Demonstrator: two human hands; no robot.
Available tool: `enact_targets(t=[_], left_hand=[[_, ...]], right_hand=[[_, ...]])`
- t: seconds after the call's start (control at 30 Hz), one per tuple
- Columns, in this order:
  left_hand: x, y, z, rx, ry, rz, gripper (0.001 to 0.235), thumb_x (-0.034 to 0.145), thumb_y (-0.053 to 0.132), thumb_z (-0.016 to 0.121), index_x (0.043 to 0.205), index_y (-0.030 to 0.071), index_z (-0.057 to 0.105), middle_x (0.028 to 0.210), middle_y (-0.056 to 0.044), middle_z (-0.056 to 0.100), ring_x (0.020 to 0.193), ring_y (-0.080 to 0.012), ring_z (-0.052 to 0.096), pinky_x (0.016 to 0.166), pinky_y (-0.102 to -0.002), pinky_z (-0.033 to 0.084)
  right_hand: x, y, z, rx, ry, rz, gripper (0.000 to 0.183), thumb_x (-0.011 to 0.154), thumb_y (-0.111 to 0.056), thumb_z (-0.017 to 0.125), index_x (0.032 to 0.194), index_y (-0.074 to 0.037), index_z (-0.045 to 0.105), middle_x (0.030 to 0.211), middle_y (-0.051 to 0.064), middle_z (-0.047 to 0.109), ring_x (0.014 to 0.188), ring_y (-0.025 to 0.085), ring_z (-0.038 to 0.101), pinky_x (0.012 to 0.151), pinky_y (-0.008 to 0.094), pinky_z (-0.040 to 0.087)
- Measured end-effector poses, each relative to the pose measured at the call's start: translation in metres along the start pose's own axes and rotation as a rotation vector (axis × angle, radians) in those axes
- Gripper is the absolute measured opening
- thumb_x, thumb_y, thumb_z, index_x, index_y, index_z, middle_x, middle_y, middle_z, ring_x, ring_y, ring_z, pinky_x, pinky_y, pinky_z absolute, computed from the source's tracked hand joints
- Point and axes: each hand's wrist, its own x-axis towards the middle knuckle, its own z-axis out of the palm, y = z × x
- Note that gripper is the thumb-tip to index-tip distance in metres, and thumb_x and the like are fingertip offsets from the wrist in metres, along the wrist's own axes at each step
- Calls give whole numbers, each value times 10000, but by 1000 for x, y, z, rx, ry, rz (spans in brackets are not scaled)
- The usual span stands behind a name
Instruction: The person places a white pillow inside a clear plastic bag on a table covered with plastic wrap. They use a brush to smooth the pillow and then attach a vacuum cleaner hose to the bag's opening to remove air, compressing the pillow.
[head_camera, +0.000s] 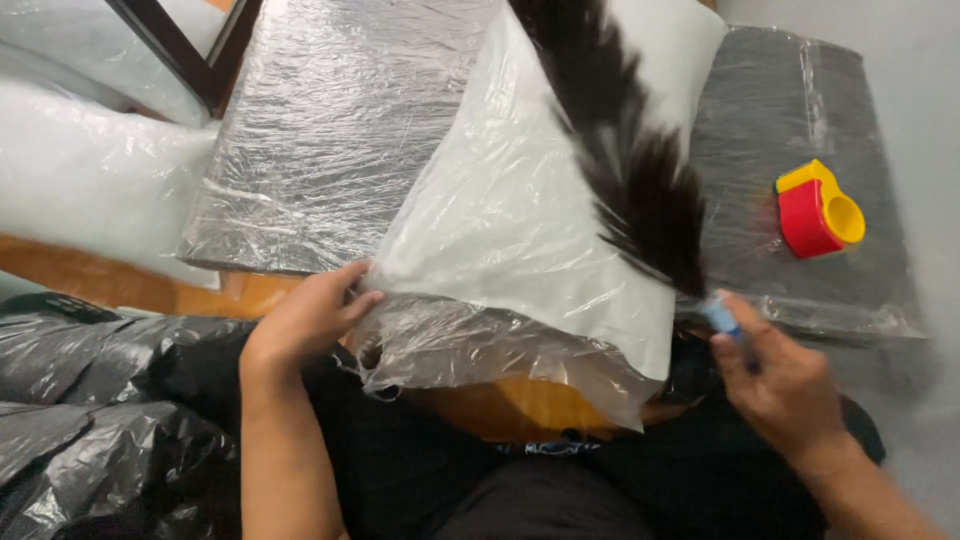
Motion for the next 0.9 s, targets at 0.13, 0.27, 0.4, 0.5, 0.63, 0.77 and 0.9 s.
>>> enact_targets(t=[0.13, 0.27, 0.4, 0.5, 0.63, 0.77, 0.9], left_hand=[[15, -38, -1, -336, 110, 118, 559, 973, 226, 564, 1517, 118, 489, 1151, -109, 765, 929, -202, 734, 772, -312, 569], [23, -32, 4, -391, 404, 247, 526, 1047, 296, 465, 1466, -21, 475, 1322, -199, 622, 1187, -294, 617, 971, -395, 497], [22, 5, 11, -413, 380, 314, 780, 1012, 547, 279, 1505, -48, 386, 1394, -251, 573, 1303, -344, 569, 1054, -448, 475], [32, 12, 27, -292, 346, 333, 765, 1023, 535, 308, 1504, -57, 370, 1540, -258, 423, 1414, -384, 429, 1148, -475, 343], [41, 23, 40, -178, 161, 345, 773, 1029, 518, 258, 1545, -58, 271, 1610, -277, 289, 1495, -405, 286, 1200, -502, 269], [49, 23, 49, 40, 120, 307, 844, 999, 497, 439, 1575, -59, 170, 1598, -299, 271, 1419, -431, 386, 1130, -532, 376], [50, 24, 49, 94, 66, 234, 966, 955, 550, 499, 1603, -30, 78, 1603, -307, 260, 1426, -416, 386, 1094, -542, 439]], right_hand=[[-31, 6, 20, -30, -221, -242, 522, 866, -281, 687, 1371, -173, 616, 597, -17, 562, 393, 129, 491, 416, 318, 426], [-38, 28, 10, 51, -202, -222, 445, 863, -251, 671, 1304, -189, 658, 706, -32, 655, 459, 94, 555, 470, 255, 485], [-36, 25, 15, 255, -84, 179, 494, 919, -214, 635, 1403, -118, 604, 877, 89, 759, 545, 179, 646, 558, 332, 531], [-27, 43, 20, 165, -74, -4, 493, 912, -226, 647, 1397, -155, 596, 885, 57, 752, 470, 158, 584, 493, 335, 491], [13, 102, 44, 132, 20, 151, 426, 1029, -207, 530, 1438, -91, 562, 1174, 166, 731, 910, 313, 728, 786, 425, 574], [62, 172, 68, 247, 92, 519, 400, 1123, -261, 445, 1388, 18, 553, 1052, 216, 657, 898, 353, 633, 751, 469, 500], [97, 170, 67, 342, 138, 288, 433, 1151, -235, 432, 1476, 45, 492, 1001, 152, 632, 826, 264, 632, 721, 390, 505]])
